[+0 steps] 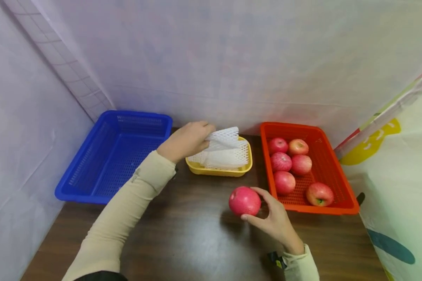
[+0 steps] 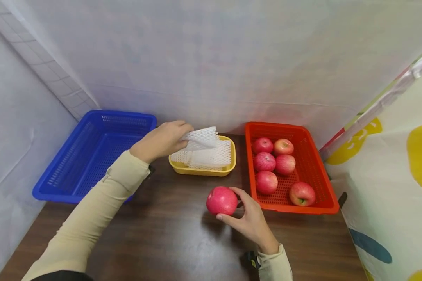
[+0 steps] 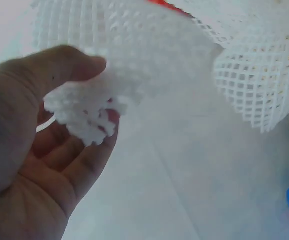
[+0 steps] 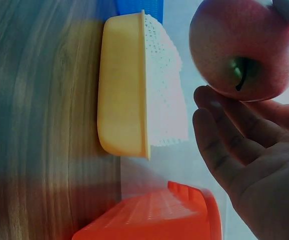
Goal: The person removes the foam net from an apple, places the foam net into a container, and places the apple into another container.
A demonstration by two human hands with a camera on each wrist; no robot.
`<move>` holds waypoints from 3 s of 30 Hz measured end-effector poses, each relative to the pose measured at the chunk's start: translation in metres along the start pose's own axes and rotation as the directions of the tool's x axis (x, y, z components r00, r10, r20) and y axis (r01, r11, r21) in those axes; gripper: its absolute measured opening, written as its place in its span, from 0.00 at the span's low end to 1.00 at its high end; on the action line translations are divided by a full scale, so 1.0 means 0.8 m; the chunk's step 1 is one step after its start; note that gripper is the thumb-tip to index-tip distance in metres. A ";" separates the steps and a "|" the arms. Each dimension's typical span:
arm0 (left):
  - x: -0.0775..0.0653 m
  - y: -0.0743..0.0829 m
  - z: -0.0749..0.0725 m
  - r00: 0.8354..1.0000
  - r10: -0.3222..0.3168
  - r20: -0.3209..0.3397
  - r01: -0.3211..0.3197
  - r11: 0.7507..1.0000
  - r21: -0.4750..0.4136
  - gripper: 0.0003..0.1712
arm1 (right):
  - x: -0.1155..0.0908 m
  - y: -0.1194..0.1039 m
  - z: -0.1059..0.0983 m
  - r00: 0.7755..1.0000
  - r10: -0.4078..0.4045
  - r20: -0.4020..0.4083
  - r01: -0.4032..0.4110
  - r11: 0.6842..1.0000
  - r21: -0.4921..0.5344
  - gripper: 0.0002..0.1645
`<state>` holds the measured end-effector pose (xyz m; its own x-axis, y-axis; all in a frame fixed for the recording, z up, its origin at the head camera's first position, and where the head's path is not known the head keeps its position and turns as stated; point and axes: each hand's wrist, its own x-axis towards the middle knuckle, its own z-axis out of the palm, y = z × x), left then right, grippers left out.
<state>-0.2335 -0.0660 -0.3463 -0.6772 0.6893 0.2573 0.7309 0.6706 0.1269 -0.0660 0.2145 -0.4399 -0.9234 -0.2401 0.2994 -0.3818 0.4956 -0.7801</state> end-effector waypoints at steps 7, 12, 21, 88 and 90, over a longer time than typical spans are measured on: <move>0.051 -0.017 0.046 0.995 -0.104 0.002 0.104 0.994 0.025 0.12 | -0.008 0.047 0.007 1.000 -0.014 -0.019 0.013 0.998 -0.060 0.48; 0.066 -0.022 0.097 0.986 -0.147 0.078 0.145 0.989 0.033 0.14 | -0.011 0.056 0.008 0.999 -0.035 -0.021 0.034 0.997 -0.062 0.48; 0.064 -0.021 0.157 0.923 -0.110 0.370 0.077 0.992 0.105 0.10 | -0.011 0.054 0.009 0.999 -0.035 -0.007 0.034 0.998 -0.051 0.47; -0.182 0.087 0.055 0.941 -0.319 0.116 0.332 0.935 -0.122 0.42 | 0.093 0.059 -0.186 0.993 0.119 0.004 -0.101 0.859 -0.502 0.52; -0.183 0.087 0.056 0.939 -0.323 0.120 0.337 0.933 -0.127 0.42 | 0.098 0.078 -0.208 0.982 0.187 0.019 -0.147 0.826 -0.545 0.53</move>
<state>-0.0870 -0.1081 -0.4177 -0.8820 0.4635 0.0852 0.4641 0.8231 0.3272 -0.1685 0.3656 -0.3741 -0.9776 -0.1589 0.1379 -0.2010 0.8991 -0.3888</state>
